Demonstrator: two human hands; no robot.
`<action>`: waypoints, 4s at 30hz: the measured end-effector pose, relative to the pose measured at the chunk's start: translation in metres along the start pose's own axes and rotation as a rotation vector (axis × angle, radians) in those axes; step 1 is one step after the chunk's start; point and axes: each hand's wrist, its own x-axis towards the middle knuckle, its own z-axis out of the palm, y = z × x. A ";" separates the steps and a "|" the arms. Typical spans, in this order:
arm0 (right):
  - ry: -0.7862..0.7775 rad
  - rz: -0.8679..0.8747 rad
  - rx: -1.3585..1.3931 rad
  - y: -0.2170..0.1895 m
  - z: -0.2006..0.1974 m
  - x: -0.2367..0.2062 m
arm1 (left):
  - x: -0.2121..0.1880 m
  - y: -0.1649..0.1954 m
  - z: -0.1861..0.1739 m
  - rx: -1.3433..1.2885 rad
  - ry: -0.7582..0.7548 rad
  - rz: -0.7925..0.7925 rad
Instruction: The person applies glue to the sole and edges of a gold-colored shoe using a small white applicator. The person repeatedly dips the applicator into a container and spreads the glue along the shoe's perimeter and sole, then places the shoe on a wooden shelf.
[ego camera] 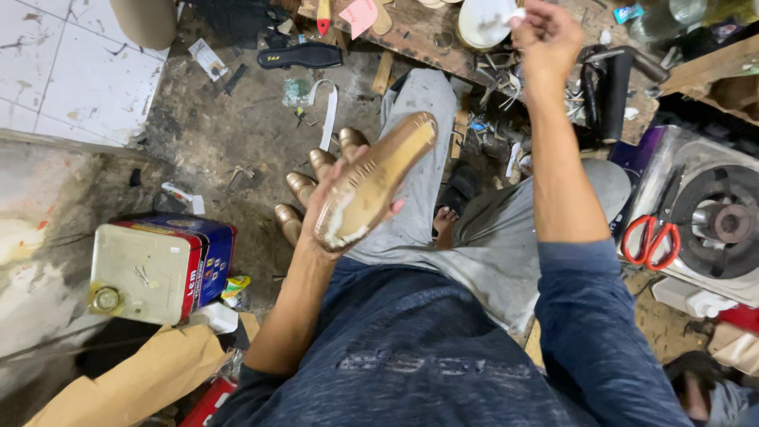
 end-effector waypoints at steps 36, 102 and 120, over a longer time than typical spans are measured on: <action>-0.195 -0.620 -0.361 -0.276 0.022 -0.179 | 0.002 -0.048 0.120 0.690 -0.267 0.404; -0.525 -0.671 -0.404 -0.266 0.028 -0.212 | 0.051 -0.044 0.085 0.478 0.069 0.397; 0.163 0.338 1.043 -0.082 -0.070 -0.092 | 0.028 -0.043 0.111 0.160 -0.602 -0.280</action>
